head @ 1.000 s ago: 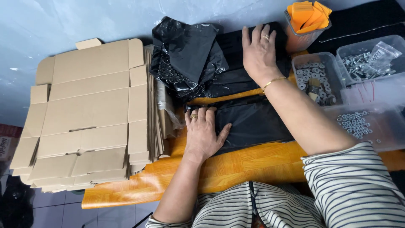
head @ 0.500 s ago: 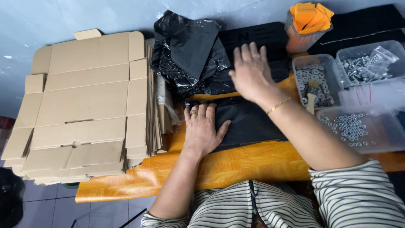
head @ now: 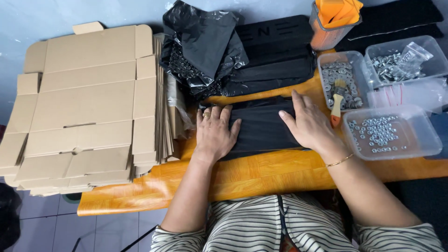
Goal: Apply adhesive to a small cardboard box using a brush and wrap it tightly in a black plastic bag.
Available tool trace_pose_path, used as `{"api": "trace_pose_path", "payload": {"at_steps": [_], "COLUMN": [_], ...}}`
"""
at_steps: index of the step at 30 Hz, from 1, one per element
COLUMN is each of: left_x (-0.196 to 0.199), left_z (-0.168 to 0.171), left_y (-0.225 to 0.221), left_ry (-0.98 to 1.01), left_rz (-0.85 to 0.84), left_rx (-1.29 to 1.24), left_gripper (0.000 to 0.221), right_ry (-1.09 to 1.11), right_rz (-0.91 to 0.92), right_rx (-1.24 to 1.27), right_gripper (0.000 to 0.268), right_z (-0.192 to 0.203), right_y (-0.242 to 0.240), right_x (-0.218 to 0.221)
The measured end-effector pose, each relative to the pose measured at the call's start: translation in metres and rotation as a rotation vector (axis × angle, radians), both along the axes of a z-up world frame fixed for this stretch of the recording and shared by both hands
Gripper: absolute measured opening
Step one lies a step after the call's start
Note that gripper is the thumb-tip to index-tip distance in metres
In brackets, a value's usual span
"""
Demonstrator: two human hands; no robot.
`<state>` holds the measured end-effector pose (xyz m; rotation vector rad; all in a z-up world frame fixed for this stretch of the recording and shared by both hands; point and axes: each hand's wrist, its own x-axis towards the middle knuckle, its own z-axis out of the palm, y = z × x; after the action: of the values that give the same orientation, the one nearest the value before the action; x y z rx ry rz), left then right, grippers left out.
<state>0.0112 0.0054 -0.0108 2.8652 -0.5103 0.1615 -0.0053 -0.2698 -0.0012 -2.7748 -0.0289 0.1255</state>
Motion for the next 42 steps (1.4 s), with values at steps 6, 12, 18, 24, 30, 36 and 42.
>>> {"api": "trace_pose_path", "payload": {"at_steps": [6, 12, 18, 24, 30, 36, 42], "left_x": [0.009, 0.004, 0.005, 0.003, -0.003, 0.004, 0.026], "left_z": [-0.013, -0.008, -0.007, -0.005, 0.014, 0.007, -0.049], "left_y": [0.000, -0.002, -0.003, -0.002, -0.002, 0.011, 0.029], "left_ry": [-0.020, -0.087, -0.087, 0.001, 0.023, 0.040, -0.010], "left_rz": [0.005, 0.020, 0.021, 0.008, 0.001, 0.074, 0.301], "left_rx": [-0.008, -0.020, -0.001, 0.015, 0.025, -0.052, -0.431], "left_gripper": [0.056, 0.053, 0.054, 0.053, 0.045, 0.047, 0.054], "right_ry": [-0.239, 0.210, 0.327, -0.074, -0.192, -0.175, -0.017], "right_rz": [0.184, 0.226, 0.202, 0.232, 0.510, 0.304, -0.118], "right_rx": [-0.164, -0.024, -0.005, -0.222, -0.111, -0.148, 0.150], "right_gripper": [0.062, 0.071, 0.081, 0.075, 0.085, 0.084, 0.081], "right_z": [-0.019, 0.003, 0.031, 0.030, 0.022, 0.003, 0.008], "right_y": [0.020, 0.036, 0.041, 0.072, 0.101, 0.019, -0.005], "right_x": [0.030, 0.068, 0.072, 0.032, -0.034, -0.009, -0.005]}}
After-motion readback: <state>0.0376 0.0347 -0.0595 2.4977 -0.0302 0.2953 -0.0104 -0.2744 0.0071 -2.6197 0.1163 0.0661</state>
